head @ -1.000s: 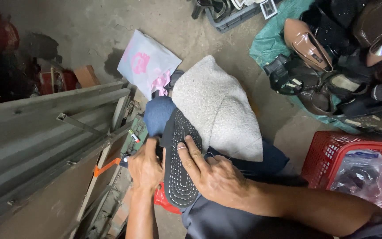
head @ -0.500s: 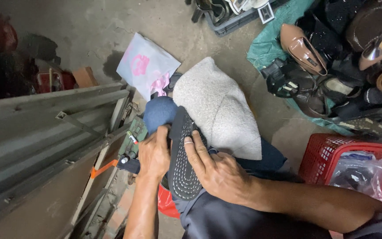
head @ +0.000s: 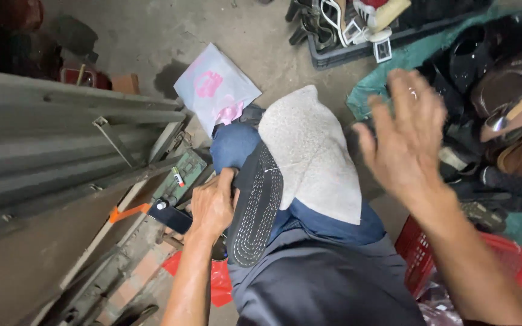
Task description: Hand-stitching a shoe sole to the upper part of a shoe using a needle and thread.
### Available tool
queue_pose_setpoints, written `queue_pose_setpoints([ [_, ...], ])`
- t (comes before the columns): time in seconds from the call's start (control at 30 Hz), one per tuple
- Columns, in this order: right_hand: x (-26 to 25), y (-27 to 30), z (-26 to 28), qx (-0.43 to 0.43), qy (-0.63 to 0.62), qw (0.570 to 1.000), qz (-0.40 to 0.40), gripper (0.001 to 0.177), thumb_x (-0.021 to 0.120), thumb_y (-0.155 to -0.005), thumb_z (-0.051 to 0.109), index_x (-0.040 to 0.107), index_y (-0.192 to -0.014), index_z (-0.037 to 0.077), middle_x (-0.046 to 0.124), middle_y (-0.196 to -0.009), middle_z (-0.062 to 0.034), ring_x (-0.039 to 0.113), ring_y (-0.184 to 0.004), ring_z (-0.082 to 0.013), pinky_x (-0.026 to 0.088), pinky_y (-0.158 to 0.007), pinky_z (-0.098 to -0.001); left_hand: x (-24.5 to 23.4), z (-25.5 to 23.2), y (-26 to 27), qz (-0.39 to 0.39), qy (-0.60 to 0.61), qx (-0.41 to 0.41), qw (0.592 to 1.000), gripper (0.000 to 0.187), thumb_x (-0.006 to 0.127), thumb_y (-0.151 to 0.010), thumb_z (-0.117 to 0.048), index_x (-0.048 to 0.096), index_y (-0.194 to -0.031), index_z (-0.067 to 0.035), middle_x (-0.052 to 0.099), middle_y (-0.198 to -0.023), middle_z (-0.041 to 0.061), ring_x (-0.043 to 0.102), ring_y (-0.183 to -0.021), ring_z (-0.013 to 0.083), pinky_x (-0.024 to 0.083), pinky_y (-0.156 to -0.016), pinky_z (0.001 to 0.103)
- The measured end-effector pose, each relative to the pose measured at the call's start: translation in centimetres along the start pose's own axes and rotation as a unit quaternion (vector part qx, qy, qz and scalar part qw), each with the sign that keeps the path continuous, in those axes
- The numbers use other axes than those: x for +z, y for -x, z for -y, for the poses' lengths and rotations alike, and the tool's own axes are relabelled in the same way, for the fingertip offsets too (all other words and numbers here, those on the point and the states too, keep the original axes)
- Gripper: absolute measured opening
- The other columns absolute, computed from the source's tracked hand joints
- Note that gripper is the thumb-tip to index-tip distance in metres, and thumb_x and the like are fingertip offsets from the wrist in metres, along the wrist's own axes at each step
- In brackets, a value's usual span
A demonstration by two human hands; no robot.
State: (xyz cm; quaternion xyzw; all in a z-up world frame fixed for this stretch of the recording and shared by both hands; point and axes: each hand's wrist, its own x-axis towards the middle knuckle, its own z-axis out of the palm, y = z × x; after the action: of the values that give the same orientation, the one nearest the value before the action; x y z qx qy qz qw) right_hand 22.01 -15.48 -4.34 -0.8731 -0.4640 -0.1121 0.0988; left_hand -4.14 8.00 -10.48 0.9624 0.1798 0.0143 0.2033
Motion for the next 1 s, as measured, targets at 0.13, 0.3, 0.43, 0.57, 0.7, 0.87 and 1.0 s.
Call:
queue_pose_setpoints([
  [0.13,2.3,1.1,5.2,-0.059,-0.227,0.972,-0.002,0.040,0.086,-0.087,0.020,0.068,-0.122,0.018,0.059,-0.147,-0.0106,0.047,-0.141,-0.0403,0.033,-0.119,-0.0570,0.0,-0.6,-0.2,-0.013,0.000,0.020,1.000,0.025,0.039,-0.107,-0.033,0.046,-0.105,-0.009,0.048,-0.058,0.009,0.048,-0.049,0.0294,0.036,-0.044,0.046],
  [0.3,5.5,1.0,8.9,-0.114,-0.288,0.946,-0.095,0.009,0.072,-0.097,0.018,0.075,-0.096,0.009,0.071,-0.117,-0.0097,0.061,-0.117,-0.0369,0.041,-0.107,-0.0565,-0.2,0.0,-0.1,-0.068,0.034,0.051,0.996,0.033,0.039,-0.102,-0.042,0.051,-0.097,-0.012,0.049,-0.054,0.008,0.061,-0.051,0.0332,0.048,-0.048,0.041],
  [0.43,7.6,0.0,9.7,-0.124,-0.260,0.951,-0.110,0.012,0.068,-0.099,0.018,0.071,-0.090,0.010,0.068,-0.105,-0.0041,0.060,-0.107,-0.0278,0.043,-0.104,-0.0522,0.0,0.0,-0.2,-0.077,0.033,0.058,0.995,0.031,0.042,-0.101,-0.041,0.052,-0.096,-0.011,0.050,-0.055,0.009,0.062,-0.053,0.0340,0.049,-0.048,0.042],
  [0.57,8.2,-0.4,10.9,-0.142,-0.237,0.951,-0.138,0.010,0.066,-0.097,0.005,0.066,-0.089,0.001,0.067,-0.105,-0.0129,0.059,-0.107,-0.0324,0.044,-0.102,-0.0539,-0.2,-0.2,-0.4,-0.074,0.045,0.036,0.996,0.032,0.043,-0.102,-0.042,0.052,-0.094,-0.013,0.050,-0.055,0.009,0.062,-0.054,0.0339,0.049,-0.049,0.041],
  [0.7,2.5,1.3,10.3,-0.163,-0.242,0.953,-0.078,0.010,0.063,-0.098,0.005,0.065,-0.088,0.004,0.064,-0.105,-0.0114,0.059,-0.108,-0.0326,0.046,-0.100,-0.0539,-0.8,-0.8,-0.3,-0.075,0.062,0.004,0.995,0.032,0.040,-0.103,-0.041,0.054,-0.101,-0.012,0.054,-0.056,0.011,0.062,-0.054,0.0350,0.050,-0.050,0.044],
  [0.87,-1.8,2.1,9.1,-0.006,-0.701,0.687,0.188,0.008,0.063,-0.098,0.007,0.070,-0.098,0.003,0.077,-0.107,-0.0154,0.076,-0.084,-0.0229,0.061,-0.078,-0.0442,-1.0,-1.4,-0.5,-0.059,0.055,-0.005,0.997,0.027,0.045,-0.101,-0.033,0.056,-0.102,-0.009,0.058,-0.058,0.015,0.063,-0.056,0.0391,0.049,-0.050,0.048],
  [1.0,-0.4,0.6,8.9,0.073,-0.562,0.798,0.206,0.019,0.064,-0.097,0.015,0.078,-0.108,0.010,0.080,-0.078,-0.0097,0.078,-0.074,-0.0244,0.061,-0.073,-0.0434,-1.2,-2.2,-0.3,-0.066,0.027,-0.007,0.997,0.023,0.049,-0.100,-0.030,0.057,-0.096,-0.009,0.060,-0.059,0.015,0.065,-0.058,0.0383,0.050,-0.052,0.046],
])
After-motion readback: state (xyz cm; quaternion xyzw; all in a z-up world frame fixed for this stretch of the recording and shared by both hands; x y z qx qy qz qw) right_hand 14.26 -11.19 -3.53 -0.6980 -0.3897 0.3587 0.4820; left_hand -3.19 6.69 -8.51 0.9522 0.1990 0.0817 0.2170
